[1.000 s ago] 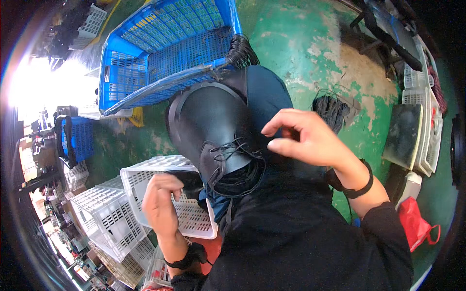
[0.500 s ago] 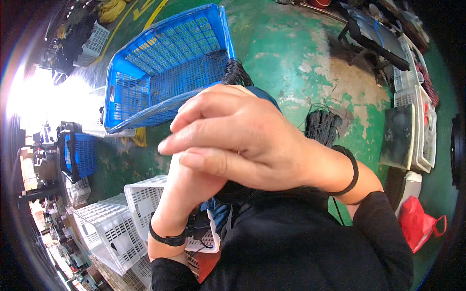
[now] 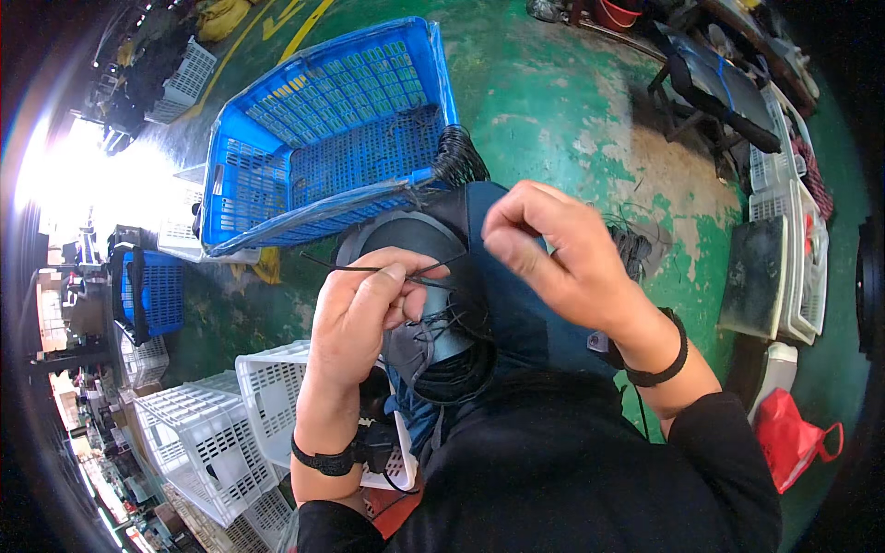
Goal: Lacing black leather shoe uppers in a manufacturing facility.
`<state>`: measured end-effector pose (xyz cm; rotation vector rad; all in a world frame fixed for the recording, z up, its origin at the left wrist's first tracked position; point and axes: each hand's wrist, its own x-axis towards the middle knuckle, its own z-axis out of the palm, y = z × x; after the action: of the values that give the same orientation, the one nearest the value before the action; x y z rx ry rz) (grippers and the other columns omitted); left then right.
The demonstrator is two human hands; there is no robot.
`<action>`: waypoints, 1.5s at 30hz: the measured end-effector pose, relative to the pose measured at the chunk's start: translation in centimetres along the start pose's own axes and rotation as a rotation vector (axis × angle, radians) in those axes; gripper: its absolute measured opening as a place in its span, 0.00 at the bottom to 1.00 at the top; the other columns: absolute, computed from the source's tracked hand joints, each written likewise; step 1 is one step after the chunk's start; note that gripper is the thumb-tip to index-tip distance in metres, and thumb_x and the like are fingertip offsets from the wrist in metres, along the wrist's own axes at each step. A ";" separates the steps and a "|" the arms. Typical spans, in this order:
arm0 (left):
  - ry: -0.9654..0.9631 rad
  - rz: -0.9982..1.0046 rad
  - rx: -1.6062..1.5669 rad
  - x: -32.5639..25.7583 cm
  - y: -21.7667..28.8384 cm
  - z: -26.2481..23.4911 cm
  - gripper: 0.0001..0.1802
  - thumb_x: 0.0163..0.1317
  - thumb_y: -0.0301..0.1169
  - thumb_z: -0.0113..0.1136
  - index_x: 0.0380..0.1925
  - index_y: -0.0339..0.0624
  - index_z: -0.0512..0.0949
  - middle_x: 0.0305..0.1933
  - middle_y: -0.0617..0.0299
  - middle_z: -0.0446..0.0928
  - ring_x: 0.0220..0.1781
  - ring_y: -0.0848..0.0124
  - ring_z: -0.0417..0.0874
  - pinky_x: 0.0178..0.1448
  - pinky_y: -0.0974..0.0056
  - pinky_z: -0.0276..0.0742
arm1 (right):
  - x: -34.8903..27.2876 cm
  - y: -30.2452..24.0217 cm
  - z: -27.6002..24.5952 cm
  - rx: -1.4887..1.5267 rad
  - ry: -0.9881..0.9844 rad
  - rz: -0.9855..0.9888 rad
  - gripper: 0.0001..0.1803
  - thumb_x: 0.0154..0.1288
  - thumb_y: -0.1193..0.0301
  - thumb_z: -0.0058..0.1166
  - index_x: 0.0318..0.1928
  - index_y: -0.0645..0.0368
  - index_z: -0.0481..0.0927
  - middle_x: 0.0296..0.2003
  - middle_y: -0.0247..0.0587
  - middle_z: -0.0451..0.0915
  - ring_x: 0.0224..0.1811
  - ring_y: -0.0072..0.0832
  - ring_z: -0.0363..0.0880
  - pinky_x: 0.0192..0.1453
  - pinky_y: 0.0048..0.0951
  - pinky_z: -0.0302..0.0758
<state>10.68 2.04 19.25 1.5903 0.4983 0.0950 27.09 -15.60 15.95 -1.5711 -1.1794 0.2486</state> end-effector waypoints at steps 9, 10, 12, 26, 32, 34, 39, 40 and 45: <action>-0.071 -0.029 -0.080 -0.1 -0.9 -0.5 0.23 0.74 0.32 0.45 0.50 0.24 0.85 0.33 0.51 0.85 0.25 0.75 0.76 0.32 0.71 0.68 | -0.5 0.2 0.2 -0.020 0.017 -0.091 0.07 0.71 0.73 0.63 0.34 0.61 0.82 0.27 0.40 0.76 0.29 0.36 0.78 0.34 0.36 0.73; -0.048 -0.041 -0.203 -0.1 -1.3 -0.6 0.23 0.74 0.32 0.45 0.51 0.24 0.84 0.35 0.48 0.86 0.26 0.72 0.79 0.32 0.70 0.71 | -0.8 0.4 -0.2 0.066 0.057 -0.080 0.07 0.71 0.74 0.62 0.33 0.61 0.81 0.26 0.41 0.75 0.29 0.37 0.78 0.34 0.37 0.72; -0.036 -0.047 -0.397 -0.1 -2.1 -0.9 0.24 0.73 0.33 0.45 0.51 0.23 0.83 0.39 0.43 0.87 0.28 0.67 0.84 0.33 0.69 0.75 | -1.7 0.9 -1.2 0.158 -0.148 -0.049 0.09 0.72 0.72 0.62 0.33 0.62 0.81 0.25 0.42 0.73 0.29 0.39 0.77 0.34 0.37 0.72; -0.057 0.649 0.710 -1.1 -0.5 0.5 0.05 0.64 0.22 0.55 0.35 0.34 0.80 0.46 0.46 0.82 0.45 0.48 0.86 0.51 0.52 0.83 | 0.3 4.0 4.1 0.076 -0.081 -0.256 0.19 0.74 0.70 0.57 0.63 0.58 0.79 0.49 0.45 0.82 0.52 0.46 0.82 0.58 0.43 0.77; -0.080 0.601 0.524 -1.4 -1.0 -0.2 0.10 0.69 0.31 0.54 0.31 0.36 0.78 0.45 0.48 0.82 0.42 0.51 0.85 0.47 0.53 0.81 | 0.9 2.9 2.5 0.128 -0.357 0.091 0.27 0.68 0.76 0.61 0.68 0.58 0.77 0.59 0.47 0.80 0.66 0.45 0.75 0.67 0.41 0.74; -0.104 0.594 0.473 -1.4 -1.1 -0.2 0.11 0.70 0.32 0.53 0.31 0.37 0.78 0.45 0.48 0.82 0.40 0.52 0.84 0.46 0.54 0.80 | 0.5 2.5 3.2 0.185 -0.103 -0.031 0.23 0.66 0.76 0.62 0.62 0.57 0.80 0.57 0.44 0.81 0.67 0.47 0.74 0.70 0.43 0.72; -0.124 0.611 0.475 -0.9 -1.7 0.0 0.14 0.71 0.35 0.52 0.30 0.37 0.78 0.49 0.47 0.84 0.45 0.52 0.84 0.49 0.53 0.79 | -0.2 3.9 3.7 -0.192 -0.230 -0.322 0.09 0.65 0.73 0.65 0.45 0.56 0.84 0.46 0.37 0.84 0.60 0.44 0.80 0.75 0.49 0.68; -0.085 0.615 0.463 -1.0 -1.9 -0.2 0.15 0.71 0.37 0.52 0.29 0.37 0.78 0.51 0.46 0.84 0.46 0.53 0.84 0.51 0.53 0.79 | -0.4 4.5 3.4 -0.178 -0.276 -0.282 0.08 0.67 0.71 0.63 0.45 0.55 0.84 0.45 0.38 0.84 0.58 0.44 0.81 0.74 0.50 0.69; 0.141 0.516 0.358 -3.7 -3.6 -2.5 0.20 0.69 0.42 0.55 0.31 0.33 0.81 0.51 0.44 0.86 0.42 0.59 0.83 0.49 0.57 0.77 | -3.4 6.7 0.4 -0.149 -0.480 -0.024 0.07 0.72 0.70 0.60 0.46 0.57 0.84 0.36 0.43 0.84 0.44 0.44 0.85 0.55 0.46 0.78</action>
<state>5.58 2.98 16.83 2.0463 0.2061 0.5365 28.87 -17.33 8.87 -1.6762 -1.6149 0.5551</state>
